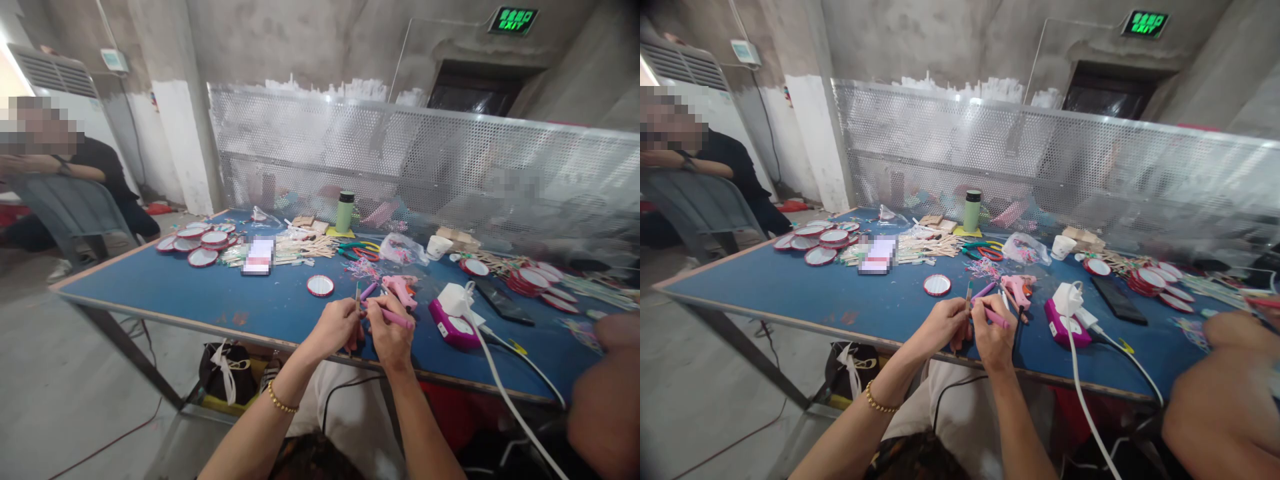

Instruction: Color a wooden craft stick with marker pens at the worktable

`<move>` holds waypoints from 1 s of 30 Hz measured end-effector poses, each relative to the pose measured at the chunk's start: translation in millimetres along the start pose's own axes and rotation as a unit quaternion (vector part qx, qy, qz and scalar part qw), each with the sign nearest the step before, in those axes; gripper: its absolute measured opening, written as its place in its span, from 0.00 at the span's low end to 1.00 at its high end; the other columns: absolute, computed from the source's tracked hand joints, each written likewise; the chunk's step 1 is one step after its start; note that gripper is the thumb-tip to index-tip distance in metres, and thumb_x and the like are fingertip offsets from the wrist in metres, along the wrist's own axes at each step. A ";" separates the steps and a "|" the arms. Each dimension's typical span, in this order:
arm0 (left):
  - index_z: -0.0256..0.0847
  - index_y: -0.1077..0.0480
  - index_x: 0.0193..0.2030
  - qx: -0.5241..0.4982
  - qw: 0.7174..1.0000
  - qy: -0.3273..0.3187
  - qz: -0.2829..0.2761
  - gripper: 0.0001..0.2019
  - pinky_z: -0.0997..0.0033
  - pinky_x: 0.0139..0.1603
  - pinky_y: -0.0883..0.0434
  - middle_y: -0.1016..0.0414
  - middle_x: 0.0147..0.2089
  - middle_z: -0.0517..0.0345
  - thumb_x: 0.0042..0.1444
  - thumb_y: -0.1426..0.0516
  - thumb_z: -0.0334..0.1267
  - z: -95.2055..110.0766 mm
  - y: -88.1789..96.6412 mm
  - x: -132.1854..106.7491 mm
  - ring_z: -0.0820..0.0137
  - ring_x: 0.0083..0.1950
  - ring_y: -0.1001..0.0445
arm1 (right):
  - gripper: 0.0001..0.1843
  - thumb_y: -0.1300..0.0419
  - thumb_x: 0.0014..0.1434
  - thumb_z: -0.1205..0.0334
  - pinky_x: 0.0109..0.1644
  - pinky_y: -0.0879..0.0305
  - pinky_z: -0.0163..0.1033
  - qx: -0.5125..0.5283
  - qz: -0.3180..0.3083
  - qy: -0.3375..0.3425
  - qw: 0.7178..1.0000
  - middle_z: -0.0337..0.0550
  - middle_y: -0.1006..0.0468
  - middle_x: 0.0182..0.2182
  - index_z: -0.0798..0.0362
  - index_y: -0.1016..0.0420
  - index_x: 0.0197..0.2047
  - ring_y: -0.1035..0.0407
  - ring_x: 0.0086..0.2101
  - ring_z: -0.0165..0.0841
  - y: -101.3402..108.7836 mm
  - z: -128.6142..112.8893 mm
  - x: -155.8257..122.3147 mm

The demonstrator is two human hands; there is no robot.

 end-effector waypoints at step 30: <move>0.41 0.39 0.25 0.003 1.000 0.000 0.001 0.10 0.79 0.15 0.38 0.33 0.17 0.64 0.58 0.52 0.33 0.5 0.2 -0.1 0.76 0.14 0.35 | 0.13 0.44 0.60 0.59 0.28 0.38 0.36 0.001 0.005 -0.012 1.000 0.37 0.25 0.20 0.50 0.30 0.24 0.33 0.23 0.32 0.1 2.5 -0.7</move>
Point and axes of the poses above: each hand's wrist, its own x-axis towards the middle knuckle, its own y-axis out of the back of the hand, z = x × y, the point moved 3 cm from there along x, towards the middle knuckle
